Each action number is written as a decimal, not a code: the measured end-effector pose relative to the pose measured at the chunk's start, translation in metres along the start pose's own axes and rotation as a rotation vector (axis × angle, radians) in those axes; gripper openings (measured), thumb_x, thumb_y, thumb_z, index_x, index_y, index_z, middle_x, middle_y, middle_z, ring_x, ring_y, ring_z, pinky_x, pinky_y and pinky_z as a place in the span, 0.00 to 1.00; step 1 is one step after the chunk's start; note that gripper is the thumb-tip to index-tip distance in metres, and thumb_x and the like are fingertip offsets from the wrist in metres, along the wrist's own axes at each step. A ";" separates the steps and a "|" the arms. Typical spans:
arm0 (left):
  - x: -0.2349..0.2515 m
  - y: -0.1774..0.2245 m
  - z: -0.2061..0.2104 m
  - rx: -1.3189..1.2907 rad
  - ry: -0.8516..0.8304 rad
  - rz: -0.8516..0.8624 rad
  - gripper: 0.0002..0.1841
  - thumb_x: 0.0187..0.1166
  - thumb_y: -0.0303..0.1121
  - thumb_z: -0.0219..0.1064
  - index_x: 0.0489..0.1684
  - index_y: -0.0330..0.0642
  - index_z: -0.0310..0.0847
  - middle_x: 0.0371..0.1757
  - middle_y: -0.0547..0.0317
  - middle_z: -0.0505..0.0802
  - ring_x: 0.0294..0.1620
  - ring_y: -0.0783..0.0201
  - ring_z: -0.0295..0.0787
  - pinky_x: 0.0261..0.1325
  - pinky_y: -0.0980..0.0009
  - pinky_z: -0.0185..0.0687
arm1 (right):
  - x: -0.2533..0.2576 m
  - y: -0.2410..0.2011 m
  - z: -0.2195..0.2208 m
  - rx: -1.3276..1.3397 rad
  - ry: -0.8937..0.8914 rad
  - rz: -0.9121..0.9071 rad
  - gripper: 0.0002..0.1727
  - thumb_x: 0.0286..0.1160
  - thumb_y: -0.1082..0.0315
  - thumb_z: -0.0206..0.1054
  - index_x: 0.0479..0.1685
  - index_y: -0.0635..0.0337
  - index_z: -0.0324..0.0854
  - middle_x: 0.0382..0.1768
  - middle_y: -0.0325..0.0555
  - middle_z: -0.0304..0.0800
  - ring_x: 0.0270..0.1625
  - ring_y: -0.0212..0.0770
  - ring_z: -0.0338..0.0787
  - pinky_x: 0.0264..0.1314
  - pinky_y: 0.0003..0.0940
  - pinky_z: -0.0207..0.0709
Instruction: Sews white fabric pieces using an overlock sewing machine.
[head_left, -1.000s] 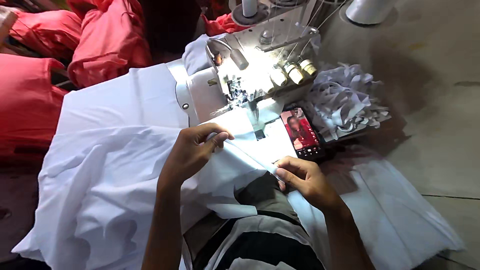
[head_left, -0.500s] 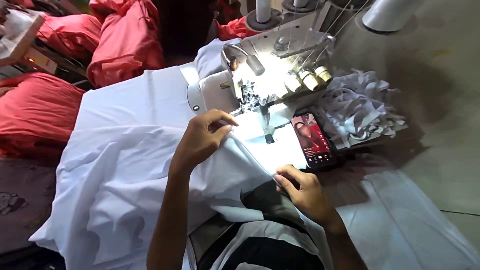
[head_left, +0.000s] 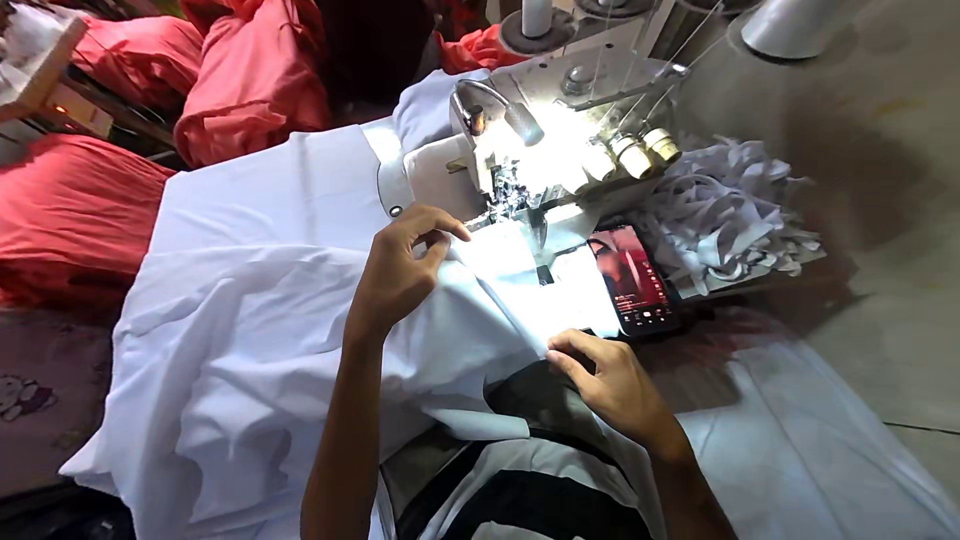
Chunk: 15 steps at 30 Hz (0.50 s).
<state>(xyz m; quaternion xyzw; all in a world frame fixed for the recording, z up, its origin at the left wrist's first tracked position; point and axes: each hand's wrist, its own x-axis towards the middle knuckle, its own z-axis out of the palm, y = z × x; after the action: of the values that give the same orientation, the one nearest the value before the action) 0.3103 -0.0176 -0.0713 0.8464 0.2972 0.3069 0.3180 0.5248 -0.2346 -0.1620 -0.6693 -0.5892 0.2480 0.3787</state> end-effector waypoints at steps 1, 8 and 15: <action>-0.001 0.000 0.000 0.086 0.015 0.013 0.12 0.76 0.20 0.63 0.48 0.45 0.90 0.57 0.61 0.90 0.54 0.68 0.88 0.57 0.69 0.87 | 0.000 -0.001 0.000 0.024 0.005 0.009 0.12 0.83 0.56 0.63 0.43 0.50 0.90 0.34 0.29 0.93 0.38 0.21 0.91 0.45 0.21 0.86; -0.027 0.040 0.020 0.242 -0.153 0.326 0.13 0.84 0.36 0.62 0.58 0.49 0.90 0.69 0.60 0.87 0.76 0.57 0.77 0.78 0.55 0.72 | 0.006 -0.010 -0.016 0.378 -0.127 -0.053 0.10 0.85 0.63 0.64 0.46 0.57 0.88 0.37 0.32 0.93 0.37 0.22 0.89 0.42 0.18 0.85; -0.028 0.065 0.055 -0.068 -0.569 0.304 0.15 0.85 0.46 0.65 0.47 0.43 0.84 0.36 0.62 0.90 0.39 0.67 0.86 0.47 0.68 0.81 | 0.023 -0.031 -0.064 0.155 -0.218 -0.504 0.07 0.80 0.71 0.63 0.41 0.62 0.87 0.37 0.42 0.90 0.42 0.27 0.87 0.47 0.20 0.82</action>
<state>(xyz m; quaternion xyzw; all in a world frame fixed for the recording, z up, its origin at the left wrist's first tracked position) 0.3517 -0.0971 -0.0674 0.9218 0.0561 0.1116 0.3669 0.5599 -0.2258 -0.0972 -0.4400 -0.7536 0.2608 0.4129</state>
